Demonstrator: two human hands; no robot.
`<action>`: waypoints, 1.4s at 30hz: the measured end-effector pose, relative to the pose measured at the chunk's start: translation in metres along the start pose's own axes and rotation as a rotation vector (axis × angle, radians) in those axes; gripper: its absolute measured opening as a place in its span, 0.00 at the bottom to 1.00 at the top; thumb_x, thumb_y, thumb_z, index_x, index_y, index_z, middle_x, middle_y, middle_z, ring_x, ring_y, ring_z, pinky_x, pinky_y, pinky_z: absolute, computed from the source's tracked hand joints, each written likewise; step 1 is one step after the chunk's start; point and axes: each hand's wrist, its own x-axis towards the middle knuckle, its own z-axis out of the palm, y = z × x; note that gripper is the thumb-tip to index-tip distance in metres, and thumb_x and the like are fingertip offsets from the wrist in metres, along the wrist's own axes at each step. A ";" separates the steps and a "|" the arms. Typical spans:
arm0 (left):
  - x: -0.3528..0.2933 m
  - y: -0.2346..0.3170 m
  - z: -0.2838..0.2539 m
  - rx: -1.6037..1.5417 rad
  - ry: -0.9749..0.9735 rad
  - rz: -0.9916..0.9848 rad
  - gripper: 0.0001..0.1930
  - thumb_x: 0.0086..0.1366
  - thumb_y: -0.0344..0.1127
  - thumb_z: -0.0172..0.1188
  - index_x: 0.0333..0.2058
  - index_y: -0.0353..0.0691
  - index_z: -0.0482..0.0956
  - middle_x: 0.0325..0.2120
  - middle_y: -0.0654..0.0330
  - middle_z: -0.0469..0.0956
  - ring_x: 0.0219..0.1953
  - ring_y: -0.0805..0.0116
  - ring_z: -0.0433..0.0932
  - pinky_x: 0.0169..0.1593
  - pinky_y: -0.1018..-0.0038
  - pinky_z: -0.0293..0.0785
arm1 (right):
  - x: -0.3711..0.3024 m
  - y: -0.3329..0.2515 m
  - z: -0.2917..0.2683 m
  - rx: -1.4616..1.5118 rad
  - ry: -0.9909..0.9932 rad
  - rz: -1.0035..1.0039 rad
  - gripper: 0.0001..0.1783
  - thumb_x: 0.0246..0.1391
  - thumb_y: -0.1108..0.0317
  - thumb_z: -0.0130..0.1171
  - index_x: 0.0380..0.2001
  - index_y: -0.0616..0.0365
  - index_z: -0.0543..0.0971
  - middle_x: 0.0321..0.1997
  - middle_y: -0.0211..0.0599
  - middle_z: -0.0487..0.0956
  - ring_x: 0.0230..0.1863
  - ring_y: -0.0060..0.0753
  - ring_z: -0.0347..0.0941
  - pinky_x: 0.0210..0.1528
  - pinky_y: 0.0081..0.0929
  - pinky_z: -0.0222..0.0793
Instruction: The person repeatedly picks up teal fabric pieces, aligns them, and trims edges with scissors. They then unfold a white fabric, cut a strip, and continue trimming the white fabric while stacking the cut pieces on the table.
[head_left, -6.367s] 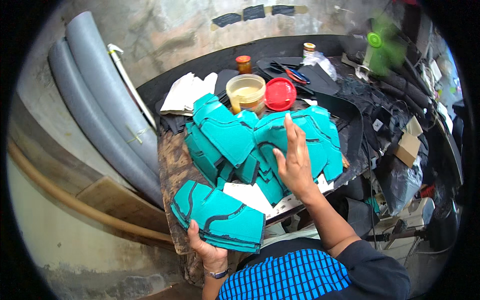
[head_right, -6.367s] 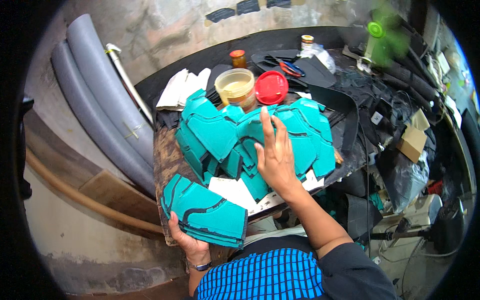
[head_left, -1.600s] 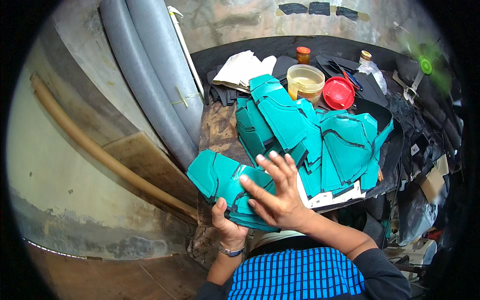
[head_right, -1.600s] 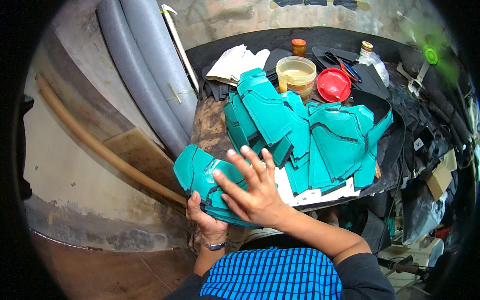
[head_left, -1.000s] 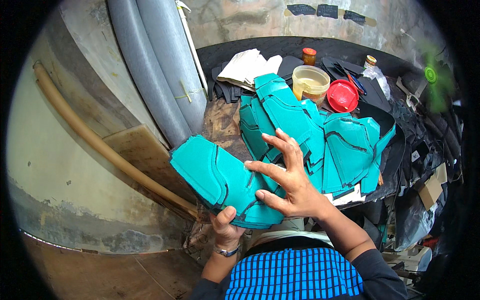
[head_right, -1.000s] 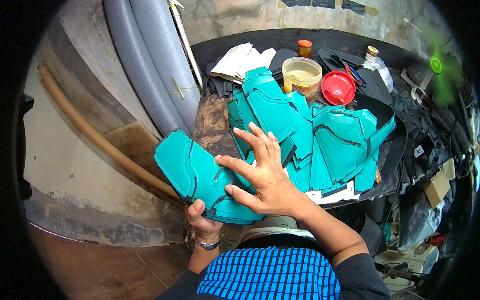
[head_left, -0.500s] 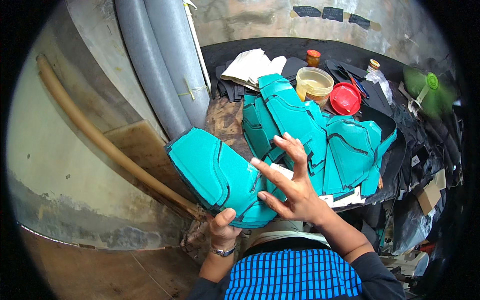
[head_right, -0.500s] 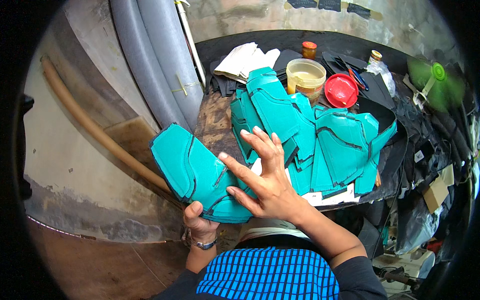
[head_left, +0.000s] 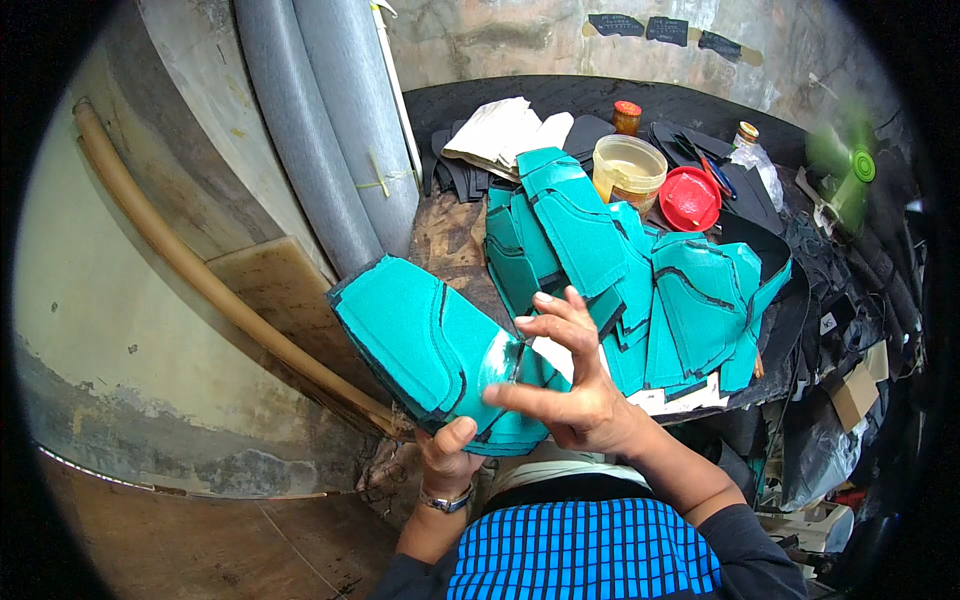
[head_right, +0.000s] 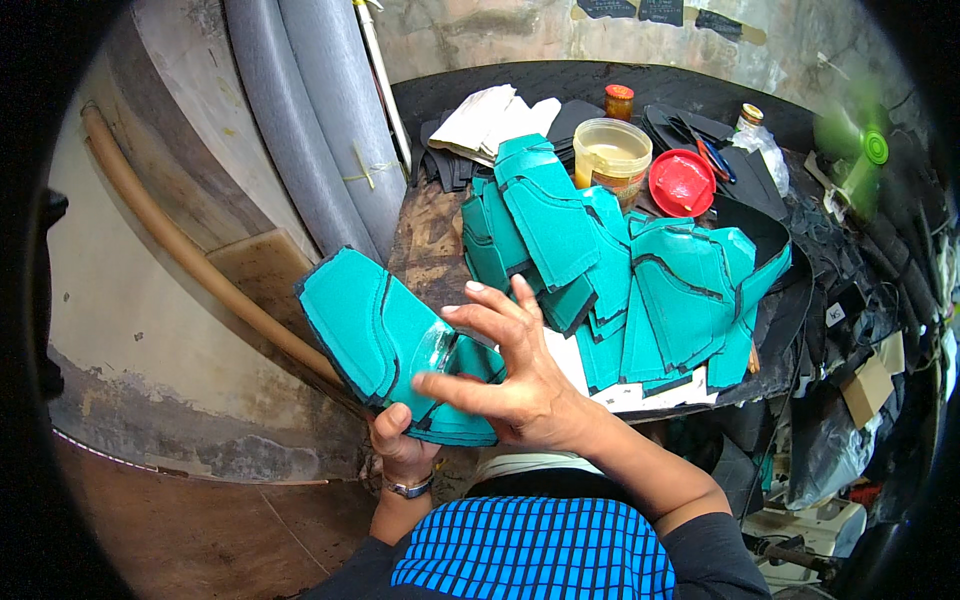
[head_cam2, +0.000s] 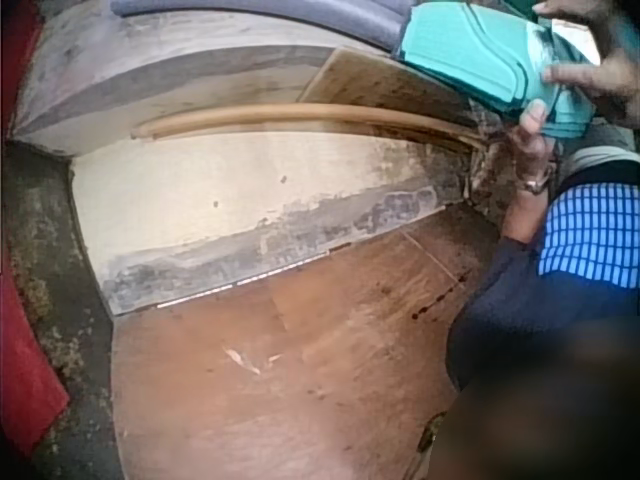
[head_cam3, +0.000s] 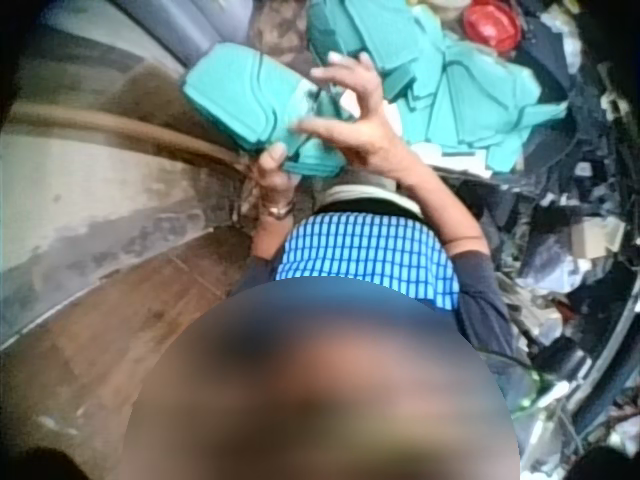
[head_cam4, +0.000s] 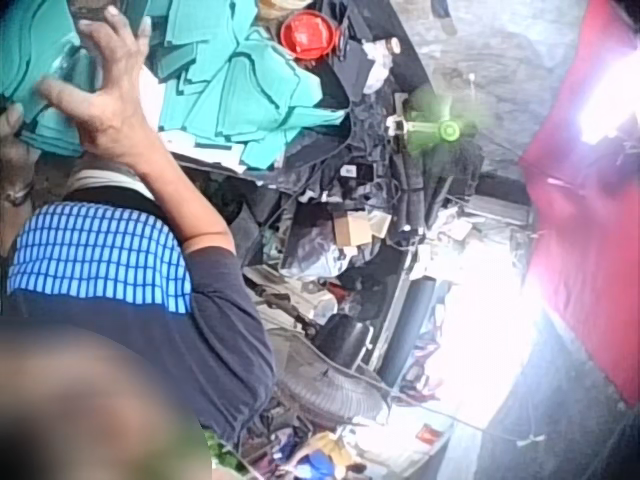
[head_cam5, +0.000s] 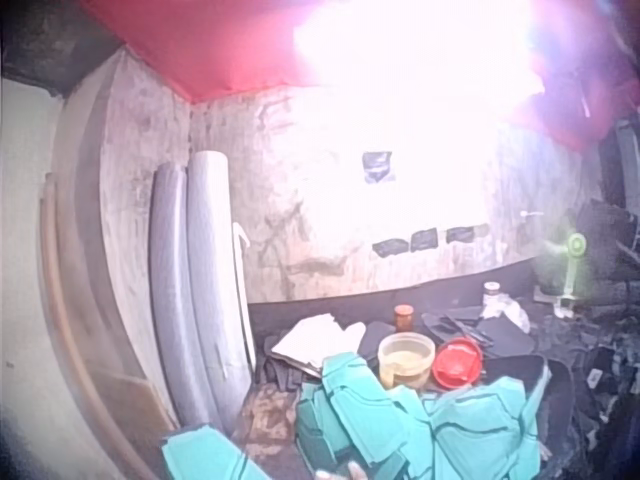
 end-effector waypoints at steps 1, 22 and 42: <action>0.000 -0.001 0.001 -0.022 0.001 0.011 0.44 0.47 0.41 0.58 0.64 0.33 0.58 0.55 0.46 0.70 0.55 0.50 0.73 0.60 0.55 0.71 | 0.001 0.001 0.001 -0.034 0.021 0.057 0.27 0.40 0.73 0.68 0.47 0.36 0.83 0.64 0.43 0.63 0.70 0.57 0.54 0.70 0.64 0.39; -0.002 0.000 0.007 0.023 -0.075 0.033 0.49 0.60 0.70 0.54 0.62 0.30 0.59 0.59 0.44 0.65 0.60 0.50 0.68 0.61 0.46 0.66 | -0.014 0.001 -0.038 -0.261 0.223 0.215 0.54 0.35 0.64 0.75 0.67 0.49 0.59 0.67 0.63 0.58 0.64 0.66 0.59 0.60 0.53 0.59; 0.013 -0.013 0.020 -0.172 0.196 -0.164 0.35 0.58 0.47 0.62 0.60 0.34 0.66 0.53 0.49 0.74 0.54 0.50 0.74 0.60 0.52 0.69 | 0.097 0.276 -0.130 -0.671 -0.450 1.247 0.53 0.56 0.23 0.28 0.71 0.52 0.54 0.78 0.41 0.43 0.78 0.50 0.29 0.71 0.65 0.24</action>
